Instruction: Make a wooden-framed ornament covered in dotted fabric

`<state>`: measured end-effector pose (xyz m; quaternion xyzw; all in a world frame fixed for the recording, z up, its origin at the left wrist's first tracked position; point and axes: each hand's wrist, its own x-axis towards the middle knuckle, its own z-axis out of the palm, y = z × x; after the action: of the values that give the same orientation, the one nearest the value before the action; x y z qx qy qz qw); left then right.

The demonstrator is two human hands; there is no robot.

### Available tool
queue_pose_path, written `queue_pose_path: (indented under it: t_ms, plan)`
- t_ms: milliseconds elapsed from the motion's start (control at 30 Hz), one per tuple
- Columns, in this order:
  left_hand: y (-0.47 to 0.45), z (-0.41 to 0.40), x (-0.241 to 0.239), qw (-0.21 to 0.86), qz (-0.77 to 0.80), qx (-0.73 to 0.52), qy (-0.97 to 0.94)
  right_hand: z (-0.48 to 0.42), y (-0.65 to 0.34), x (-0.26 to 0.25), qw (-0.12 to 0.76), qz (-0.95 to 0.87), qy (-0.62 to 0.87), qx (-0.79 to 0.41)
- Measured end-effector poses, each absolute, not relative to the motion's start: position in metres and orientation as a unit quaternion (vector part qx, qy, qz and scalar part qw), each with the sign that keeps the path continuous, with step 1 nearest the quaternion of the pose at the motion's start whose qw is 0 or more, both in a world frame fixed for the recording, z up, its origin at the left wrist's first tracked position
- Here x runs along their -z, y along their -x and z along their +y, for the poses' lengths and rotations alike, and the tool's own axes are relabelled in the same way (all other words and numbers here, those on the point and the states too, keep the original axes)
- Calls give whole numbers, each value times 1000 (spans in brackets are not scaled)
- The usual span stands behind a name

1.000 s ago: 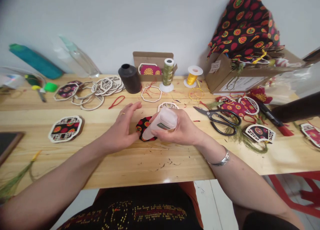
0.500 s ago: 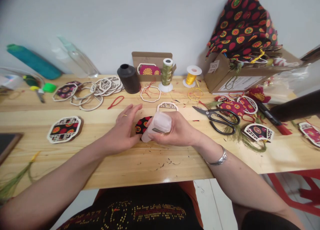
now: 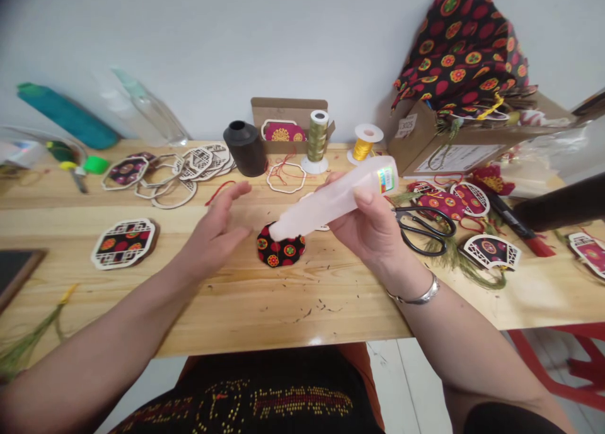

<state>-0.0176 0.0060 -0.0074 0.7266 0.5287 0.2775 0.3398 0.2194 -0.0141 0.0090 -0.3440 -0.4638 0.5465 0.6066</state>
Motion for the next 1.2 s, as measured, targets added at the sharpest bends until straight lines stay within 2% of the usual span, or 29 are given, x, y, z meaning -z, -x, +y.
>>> queue_pose_path:
  t_ms: [200, 333, 433, 567, 1200]
  plan:
    - [22, 9, 8, 346, 529, -318, -706, -14, -210, 1, 580, -436, 372, -578]
    - [20, 9, 7, 333, 552, -315, -696, -22, -199, 6, 517, -545, 430, -502]
    - [19, 8, 6, 329, 560, -300, -698, -28, -193, 4, 472, -637, 421, -441]
    - [19, 6, 6, 332, 559, -282, -705, -31, -190, 4, 450, -675, 390, -435]
    - [17, 6, 11, 317, 533, -193, -760, -28, -191, 8, 423, -693, 374, -449]
